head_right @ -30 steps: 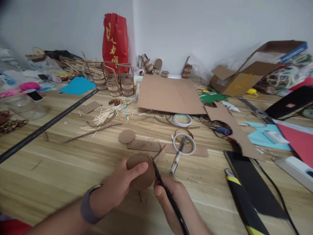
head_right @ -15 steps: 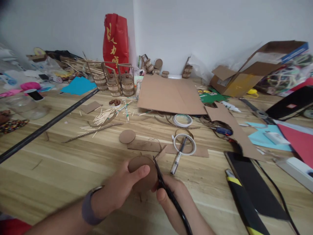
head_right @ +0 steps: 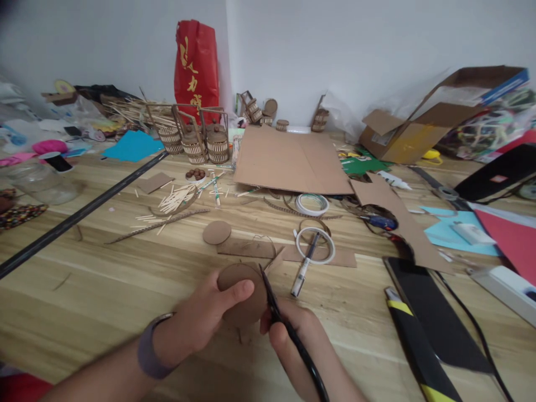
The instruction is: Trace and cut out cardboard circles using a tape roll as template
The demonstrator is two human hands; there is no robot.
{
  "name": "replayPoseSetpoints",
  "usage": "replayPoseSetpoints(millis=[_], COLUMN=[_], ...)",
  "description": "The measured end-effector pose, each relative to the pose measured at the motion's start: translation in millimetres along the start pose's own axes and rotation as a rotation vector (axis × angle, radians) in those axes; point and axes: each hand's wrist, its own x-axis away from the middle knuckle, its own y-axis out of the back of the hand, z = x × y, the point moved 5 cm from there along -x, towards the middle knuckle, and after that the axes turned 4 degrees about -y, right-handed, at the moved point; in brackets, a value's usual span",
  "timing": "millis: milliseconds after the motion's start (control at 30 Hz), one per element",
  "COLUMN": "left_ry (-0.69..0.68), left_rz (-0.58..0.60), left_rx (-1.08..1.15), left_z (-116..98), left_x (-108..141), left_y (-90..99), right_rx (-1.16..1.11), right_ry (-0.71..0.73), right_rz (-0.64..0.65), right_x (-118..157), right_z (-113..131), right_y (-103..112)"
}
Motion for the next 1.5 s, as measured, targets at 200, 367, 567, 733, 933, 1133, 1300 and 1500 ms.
replayPoseSetpoints(millis=[200,367,567,733,933,1133,1300,1500], left_ry=[0.030,0.030,0.011,0.005,0.008,0.001,0.004,-0.003], left_rz=[0.057,0.069,0.089,0.103,0.098,0.100,0.124,0.156], left_rx=[-0.011,-0.060,-0.091,-0.099,-0.106,-0.090,-0.067,-0.083], left_z=[-0.2,1.0,-1.9,-6.4,-6.1,-4.8,-4.4,-6.5], left_x=[0.2,0.5,-0.9,1.3,0.9,1.4,0.2,-0.4], left_y=[-1.1,1.0,0.3,-2.5,-1.7,-1.7,-2.6,-2.6], right_rx=[-0.007,0.053,0.067,0.045,0.018,0.004,-0.013,0.008], right_ry=[0.012,0.082,0.072,0.061,0.048,-0.002,-0.033,-0.028], right_rz=[0.068,0.052,0.073,0.084,0.084,0.073,0.057,0.022], right_x=[-2.3,-4.7,-3.6,-0.4,-0.1,0.4,4.0,4.6], right_z=[5.5,17.2,15.1,12.5,8.1,4.1,0.3,0.3], right_y=[4.1,6.0,5.2,4.9,4.9,3.8,0.4,0.4])
